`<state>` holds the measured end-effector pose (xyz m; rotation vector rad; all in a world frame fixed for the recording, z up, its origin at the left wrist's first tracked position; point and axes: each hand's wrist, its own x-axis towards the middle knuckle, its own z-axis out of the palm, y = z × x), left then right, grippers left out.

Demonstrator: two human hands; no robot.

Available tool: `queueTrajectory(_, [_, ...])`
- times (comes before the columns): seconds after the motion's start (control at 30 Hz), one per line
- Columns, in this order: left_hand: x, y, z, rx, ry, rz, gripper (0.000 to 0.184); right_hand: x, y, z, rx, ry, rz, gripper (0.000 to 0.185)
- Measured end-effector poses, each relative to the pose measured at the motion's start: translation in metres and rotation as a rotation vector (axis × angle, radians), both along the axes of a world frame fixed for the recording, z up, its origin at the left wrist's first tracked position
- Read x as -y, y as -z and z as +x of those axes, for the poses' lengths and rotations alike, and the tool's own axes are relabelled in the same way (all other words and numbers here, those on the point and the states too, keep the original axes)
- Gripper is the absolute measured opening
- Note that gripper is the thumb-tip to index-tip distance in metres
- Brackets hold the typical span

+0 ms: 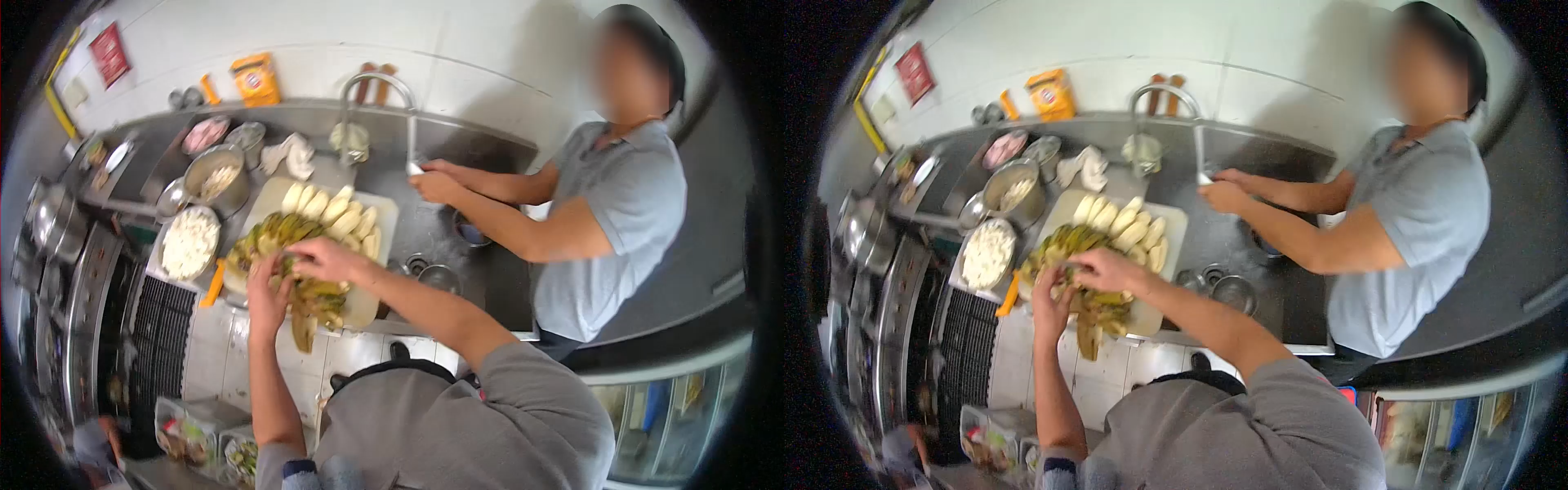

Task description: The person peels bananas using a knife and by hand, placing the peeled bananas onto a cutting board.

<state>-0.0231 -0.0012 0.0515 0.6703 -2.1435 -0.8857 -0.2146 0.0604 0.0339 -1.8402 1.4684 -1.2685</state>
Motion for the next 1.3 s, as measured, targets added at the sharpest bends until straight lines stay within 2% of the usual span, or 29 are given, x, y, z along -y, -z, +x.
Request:
queueTrajectory(0.07, [0.007, -0.001, 0.001, -0.063, 0.076, -0.064, 0.048, 0.003, 0.009, 0.0, 0.018, -0.034, 0.033, 0.042])
queueTrajectory(0.1, [0.006, -0.013, 0.003, 0.001, 0.096, 0.007, 0.045, 0.0, 0.001, 0.002, 0.055, -0.06, 0.033, 0.043])
queueTrajectory(0.13, [0.011, -0.001, 0.004, 0.008, 0.08, 0.029, 0.044, -0.005, -0.011, 0.005, 0.034, -0.008, 0.181, 0.044])
queueTrajectory(0.23, [0.017, -0.006, 0.004, -0.015, 0.14, 0.194, 0.032, -0.004, -0.005, 0.008, -0.079, 0.02, 0.066, 0.042])
queueTrajectory(0.5, [0.042, 0.003, 0.017, 0.035, 0.322, 0.277, 0.033, -0.004, -0.019, 0.028, -0.132, 0.063, -0.001, 0.033])
queueTrajectory(0.7, [0.049, 0.014, 0.017, -0.116, 0.377, 0.348, 0.035, -0.001, -0.021, 0.037, -0.123, 0.114, 0.009, 0.034])
queueTrajectory(0.8, [0.052, 0.012, 0.019, -0.087, 0.383, 0.364, 0.034, 0.0, -0.022, 0.036, -0.079, 0.141, 0.23, 0.036])
queueTrajectory(0.83, [0.053, 0.009, 0.019, -0.08, 0.387, 0.373, 0.035, 0.002, -0.019, 0.034, -0.063, 0.134, 0.196, 0.036])
queueTrajectory(0.93, [0.047, -0.016, 0.022, -0.049, 0.326, 0.163, 0.039, 0.004, -0.01, 0.028, -0.021, 0.115, 0.145, 0.038])
queueTrajectory(1.03, [0.046, -0.018, 0.019, 0.068, 0.362, -0.027, 0.04, -0.003, -0.017, 0.028, -0.009, 0.098, 0.184, 0.039])
queueTrajectory(1.13, [0.035, -0.02, 0.018, 0.06, 0.224, -0.187, 0.029, -0.01, -0.025, 0.031, -0.023, 0.107, 0.213, 0.038])
queueTrajectory(1.3, [0.031, -0.015, 0.019, 0.051, 0.132, -0.195, 0.025, -0.001, -0.02, 0.036, -0.108, 0.17, 0.063, 0.033])
